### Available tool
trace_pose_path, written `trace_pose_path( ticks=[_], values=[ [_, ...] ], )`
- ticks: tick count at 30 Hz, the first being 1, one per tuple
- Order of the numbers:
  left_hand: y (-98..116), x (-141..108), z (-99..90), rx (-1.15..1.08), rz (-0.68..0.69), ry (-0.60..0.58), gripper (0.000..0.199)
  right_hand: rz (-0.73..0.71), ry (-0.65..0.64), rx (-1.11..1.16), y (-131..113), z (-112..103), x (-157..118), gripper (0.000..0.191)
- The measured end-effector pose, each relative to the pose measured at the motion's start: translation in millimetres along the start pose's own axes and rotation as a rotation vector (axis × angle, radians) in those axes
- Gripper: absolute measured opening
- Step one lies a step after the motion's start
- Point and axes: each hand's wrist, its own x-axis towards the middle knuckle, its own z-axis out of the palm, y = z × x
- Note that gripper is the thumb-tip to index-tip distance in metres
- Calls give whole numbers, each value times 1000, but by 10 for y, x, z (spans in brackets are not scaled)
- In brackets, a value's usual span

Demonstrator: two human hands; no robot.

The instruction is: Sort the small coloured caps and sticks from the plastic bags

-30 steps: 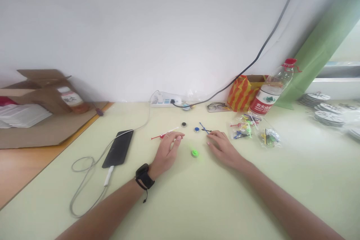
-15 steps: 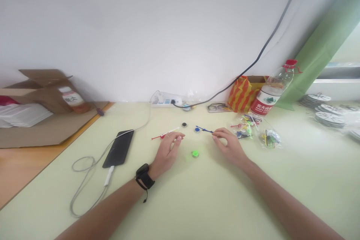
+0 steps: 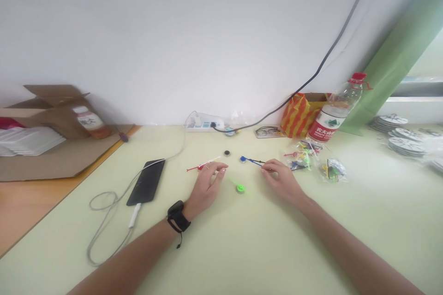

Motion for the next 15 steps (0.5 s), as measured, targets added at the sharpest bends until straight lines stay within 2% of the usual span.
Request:
trace_pose_path(
  ticks=[9, 15],
  values=[
    [-9, 3, 3, 17, 11, -1, 26, -5, -38, -51, 23, 7, 8, 20],
    [-18, 3, 3, 7, 12, -5, 24, 4, -63, -144, -2, -40, -1, 29]
  ],
)
